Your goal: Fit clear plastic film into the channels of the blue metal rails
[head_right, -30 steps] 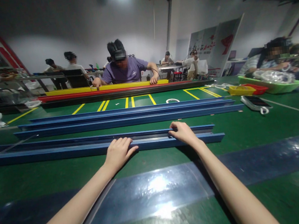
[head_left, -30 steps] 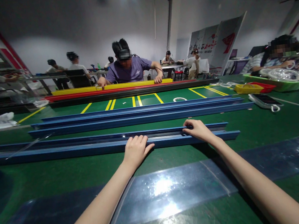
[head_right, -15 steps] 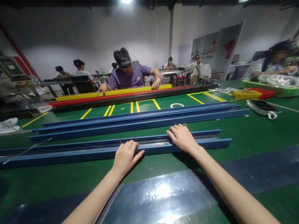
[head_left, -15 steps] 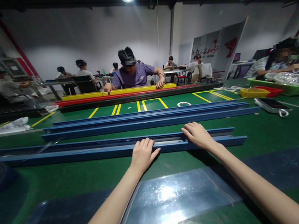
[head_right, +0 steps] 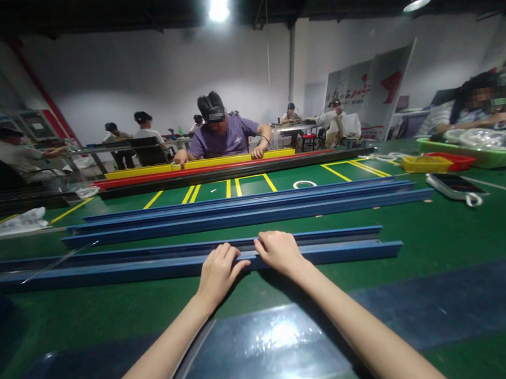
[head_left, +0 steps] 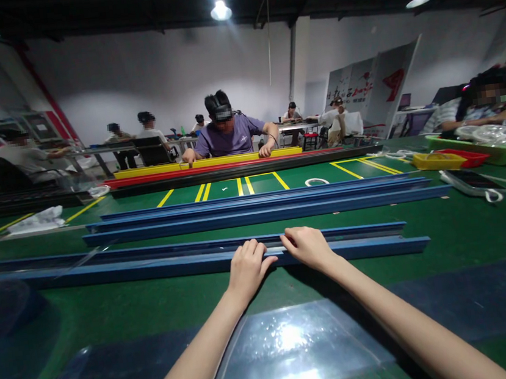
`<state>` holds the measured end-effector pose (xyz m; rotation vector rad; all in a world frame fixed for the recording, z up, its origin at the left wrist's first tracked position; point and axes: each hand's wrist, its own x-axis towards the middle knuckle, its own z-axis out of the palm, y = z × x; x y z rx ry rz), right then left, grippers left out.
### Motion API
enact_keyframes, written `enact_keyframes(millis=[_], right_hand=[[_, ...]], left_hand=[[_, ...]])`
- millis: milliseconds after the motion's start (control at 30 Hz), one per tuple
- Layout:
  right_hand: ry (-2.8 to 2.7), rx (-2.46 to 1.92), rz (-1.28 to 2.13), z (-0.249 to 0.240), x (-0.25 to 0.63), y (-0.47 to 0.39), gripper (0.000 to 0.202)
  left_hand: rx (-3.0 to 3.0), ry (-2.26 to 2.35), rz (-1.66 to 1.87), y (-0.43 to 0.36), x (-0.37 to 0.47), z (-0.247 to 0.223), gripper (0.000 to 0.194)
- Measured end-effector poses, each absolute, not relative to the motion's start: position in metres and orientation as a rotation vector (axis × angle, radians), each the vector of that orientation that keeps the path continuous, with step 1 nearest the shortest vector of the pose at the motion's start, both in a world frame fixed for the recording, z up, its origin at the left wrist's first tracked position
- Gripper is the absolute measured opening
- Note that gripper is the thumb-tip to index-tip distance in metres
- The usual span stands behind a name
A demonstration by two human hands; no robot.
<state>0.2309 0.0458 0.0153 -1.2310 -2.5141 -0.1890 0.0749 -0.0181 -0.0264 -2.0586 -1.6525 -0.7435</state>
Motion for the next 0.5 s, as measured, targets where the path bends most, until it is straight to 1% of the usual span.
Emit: enact_keyframes(millis=[133,300,500], right_hand=[[-2.433,-1.270,-0.255,0.010,0.227,0.048,0.036],[-2.326,-1.133,-0.409,0.003,0.221,0.051,0.025],[-2.386,-1.197,-0.320,-0.001,0.219,0.056,0.023]], left_hand=[[-2.054,-1.665,-0.745,-0.018,0.075,-0.027,0.024],[-2.043,-1.619,-0.702,-0.018,0.075,-0.026,0.025],[-2.022,-1.586,-0.678,-0.020,0.074,-0.025,0.027]])
